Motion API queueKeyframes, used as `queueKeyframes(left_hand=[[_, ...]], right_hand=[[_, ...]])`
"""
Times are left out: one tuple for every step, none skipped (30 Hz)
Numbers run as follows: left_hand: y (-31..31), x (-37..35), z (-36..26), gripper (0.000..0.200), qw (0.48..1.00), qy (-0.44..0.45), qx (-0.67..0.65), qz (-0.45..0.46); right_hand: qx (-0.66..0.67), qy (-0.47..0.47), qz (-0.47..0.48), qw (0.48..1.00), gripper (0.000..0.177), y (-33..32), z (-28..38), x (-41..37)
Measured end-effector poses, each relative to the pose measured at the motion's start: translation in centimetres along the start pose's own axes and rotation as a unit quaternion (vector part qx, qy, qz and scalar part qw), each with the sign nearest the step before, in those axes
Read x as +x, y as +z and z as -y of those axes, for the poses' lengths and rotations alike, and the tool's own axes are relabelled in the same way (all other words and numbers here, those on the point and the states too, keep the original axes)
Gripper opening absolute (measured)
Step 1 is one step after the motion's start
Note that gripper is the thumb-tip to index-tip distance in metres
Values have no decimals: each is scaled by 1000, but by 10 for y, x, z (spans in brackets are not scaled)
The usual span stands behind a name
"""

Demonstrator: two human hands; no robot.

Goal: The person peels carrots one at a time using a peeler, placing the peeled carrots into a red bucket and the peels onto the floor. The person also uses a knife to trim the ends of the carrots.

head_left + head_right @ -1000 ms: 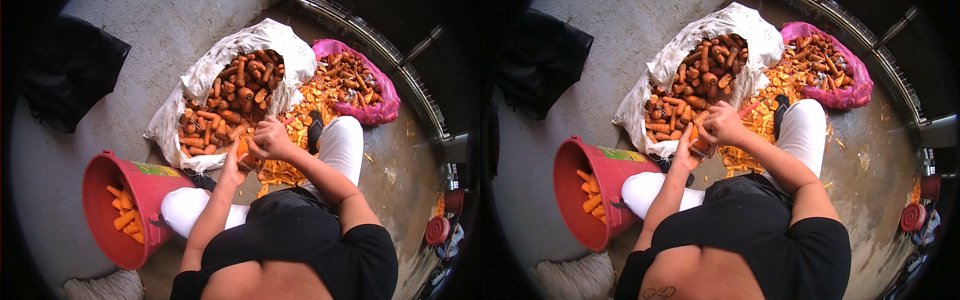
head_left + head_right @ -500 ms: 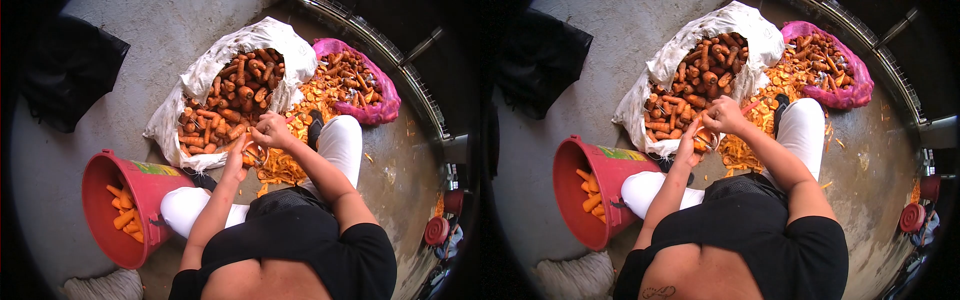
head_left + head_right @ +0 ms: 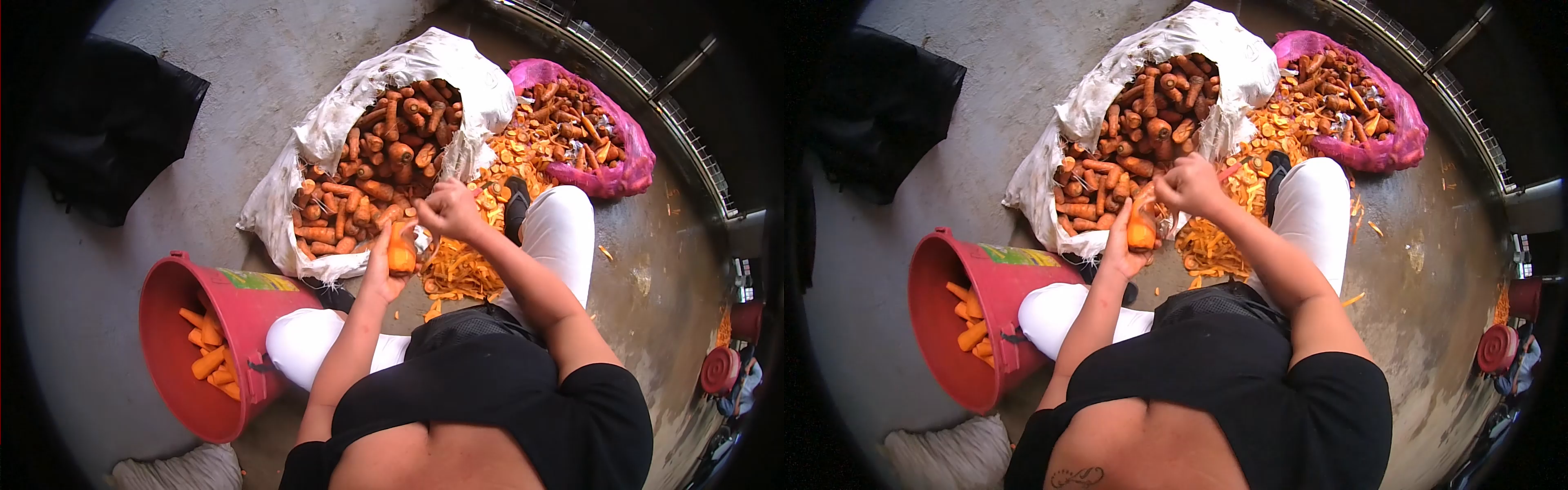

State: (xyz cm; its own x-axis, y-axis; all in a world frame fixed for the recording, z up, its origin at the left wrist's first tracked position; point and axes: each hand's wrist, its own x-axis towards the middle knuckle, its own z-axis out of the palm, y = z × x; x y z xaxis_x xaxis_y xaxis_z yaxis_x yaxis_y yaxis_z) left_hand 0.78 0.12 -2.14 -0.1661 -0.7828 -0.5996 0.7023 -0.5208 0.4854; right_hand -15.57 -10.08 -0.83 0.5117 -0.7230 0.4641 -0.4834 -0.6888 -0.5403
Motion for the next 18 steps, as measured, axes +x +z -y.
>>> queueKeyframes(left_hand=[[0, 2, 2, 45, 1000, 2, -17, -12], [-2, 6, 5, 44, 999, 5, -33, -22], [-6, 11, 8, 43, 998, 8, -49, -32], [-10, 14, 10, 41, 998, -3, -66, -13], [-15, 15, 11, 40, 998, 3, -58, -7], [-14, 11, 10, 39, 999, 10, -50, -3], [-12, 8, 8, 39, 999, 17, -43, 1], [-9, 6, 7, 40, 999, 25, -30, -5], [3, -1, 4, 41, 999, 32, -16, -11], [10, -4, 3, 42, 999, 38, -2, -16], [6, -7, 4, 43, 999, 20, 28, 17], [-1, -13, 4, 44, 997, 2, 58, 51], [-6, -16, 5, 46, 992, -16, 89, 85], [0, -22, 6, 48, 993, -17, 86, 80], [4, -22, 6, 47, 995, -14, 74, 65], [7, -20, 6, 47, 997, -8, 60, 51], [10, -18, 5, 47, 998, 0, 44, 36], [9, -15, 3, 46, 999, -8, 19, 42]], right_hand=[[18, -20, -8, 1000, 33, 1, 13, -1], [39, -51, -7, 998, 33, 5, 19, -3], [59, -82, -7, 995, 33, 8, 22, -3], [45, -105, 8, 993, 33, 9, 24, -2], [38, -108, 9, 993, 33, 9, 24, -1], [33, -112, 11, 993, 34, 8, 26, 2], [27, -116, 12, 993, 34, 7, 26, 4], [23, -96, 8, 995, 34, 8, 25, 5], [19, -74, 3, 997, 34, 8, 22, 6], [14, -52, -2, 999, 33, 8, 16, 7], [-28, -11, -19, 999, 34, 10, -4, 10], [-67, 41, 11, 997, 36, 2, -18, 16], [-105, 93, 41, 989, 37, -6, -32, 20], [-164, 105, 35, 980, 40, -10, -52, 20], [-223, 116, 29, 968, 42, -12, -61, 20], [-261, 128, 17, 957, 45, -9, -65, 18], [-205, 173, 37, 963, 45, -5, -69, 16], [-147, 215, 60, 964, 45, -8, -51, 18]])
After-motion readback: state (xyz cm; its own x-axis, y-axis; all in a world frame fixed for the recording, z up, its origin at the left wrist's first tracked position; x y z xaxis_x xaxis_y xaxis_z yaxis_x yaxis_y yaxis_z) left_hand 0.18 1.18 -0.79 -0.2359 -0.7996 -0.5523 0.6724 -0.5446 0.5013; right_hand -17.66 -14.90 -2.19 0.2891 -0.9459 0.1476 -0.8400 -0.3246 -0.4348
